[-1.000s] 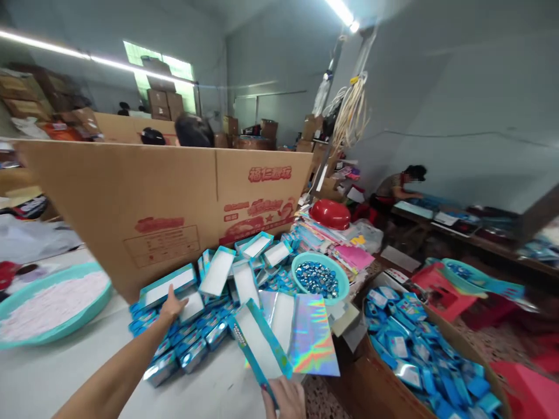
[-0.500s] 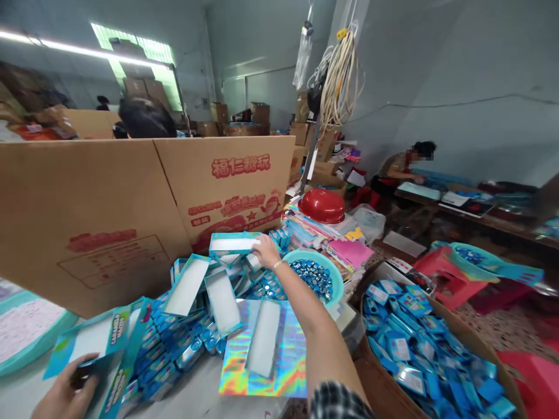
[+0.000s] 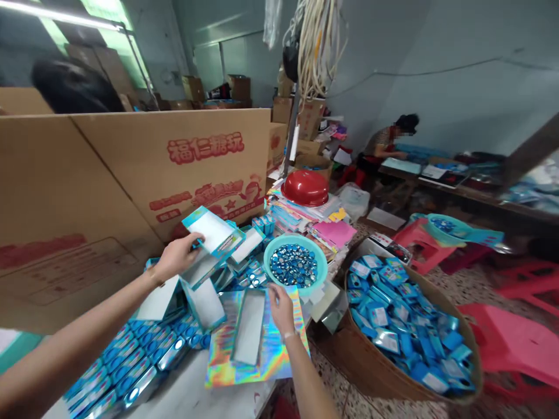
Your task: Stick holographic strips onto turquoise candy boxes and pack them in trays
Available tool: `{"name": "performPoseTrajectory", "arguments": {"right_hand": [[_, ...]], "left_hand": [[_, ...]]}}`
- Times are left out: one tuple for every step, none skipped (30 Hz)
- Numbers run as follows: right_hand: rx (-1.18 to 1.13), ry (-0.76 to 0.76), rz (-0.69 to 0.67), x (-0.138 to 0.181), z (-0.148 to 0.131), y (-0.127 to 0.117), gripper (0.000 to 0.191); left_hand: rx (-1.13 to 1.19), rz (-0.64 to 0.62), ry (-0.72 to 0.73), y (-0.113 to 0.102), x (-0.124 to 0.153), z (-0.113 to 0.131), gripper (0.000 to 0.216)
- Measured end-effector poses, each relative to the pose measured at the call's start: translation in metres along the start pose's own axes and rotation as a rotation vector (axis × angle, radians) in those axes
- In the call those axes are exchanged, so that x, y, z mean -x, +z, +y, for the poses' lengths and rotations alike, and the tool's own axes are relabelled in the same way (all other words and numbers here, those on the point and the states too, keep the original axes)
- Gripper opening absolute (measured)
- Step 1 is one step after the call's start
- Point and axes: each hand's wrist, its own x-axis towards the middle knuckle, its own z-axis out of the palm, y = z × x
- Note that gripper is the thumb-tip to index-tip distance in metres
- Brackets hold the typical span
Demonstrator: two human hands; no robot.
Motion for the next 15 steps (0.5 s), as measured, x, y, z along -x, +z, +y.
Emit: {"name": "performPoseTrajectory", "arguments": {"right_hand": [[-0.04,0.107,0.026,0.029,0.019,-0.009,0.043],[-0.06,0.191,0.056,0.056,0.036,-0.016,0.045],[-0.075,0.262,0.08,0.081,0.051,-0.021,0.046],[-0.08,0.332,0.11,0.102,0.063,-0.025,0.048],[-0.072,0.389,0.14,0.119,0.073,-0.028,0.049],[-0.05,0.433,0.175,0.132,0.079,-0.031,0.051],[-0.008,0.463,0.218,0.14,0.083,-0.033,0.054],[0.055,0.486,0.264,0.144,0.086,-0.035,0.058],[0.134,0.509,0.314,0.143,0.088,-0.038,0.063],[0.22,0.539,0.357,0.139,0.089,-0.04,0.068],[0.291,0.58,0.371,0.132,0.091,-0.043,0.073],[0.336,0.625,0.353,0.123,0.092,-0.046,0.075],[0.351,0.663,0.307,0.114,0.093,-0.048,0.074],[0.344,0.686,0.247,0.105,0.094,-0.051,0.07],[0.324,0.691,0.187,0.097,0.095,-0.053,0.063]], "left_hand": [[-0.042,-0.013,0.028,0.007,-0.023,0.005,0.031],[-0.08,-0.026,0.061,0.015,-0.044,0.01,0.031],[-0.109,-0.038,0.092,0.023,-0.063,0.015,0.031],[-0.12,-0.051,0.119,0.031,-0.078,0.02,0.032],[-0.122,-0.061,0.137,0.039,-0.091,0.025,0.033],[-0.119,-0.07,0.15,0.046,-0.101,0.029,0.033],[-0.113,-0.079,0.157,0.053,-0.108,0.033,0.034],[-0.109,-0.085,0.161,0.059,-0.113,0.036,0.034],[-0.106,-0.087,0.165,0.063,-0.117,0.039,0.033],[-0.104,-0.083,0.167,0.066,-0.118,0.041,0.034],[-0.102,-0.071,0.169,0.066,-0.116,0.043,0.037],[-0.101,-0.051,0.174,0.066,-0.112,0.045,0.042],[-0.099,-0.027,0.182,0.065,-0.105,0.047,0.048],[-0.099,-0.004,0.194,0.065,-0.093,0.049,0.053],[-0.094,0.013,0.212,0.067,-0.076,0.052,0.058]]}}
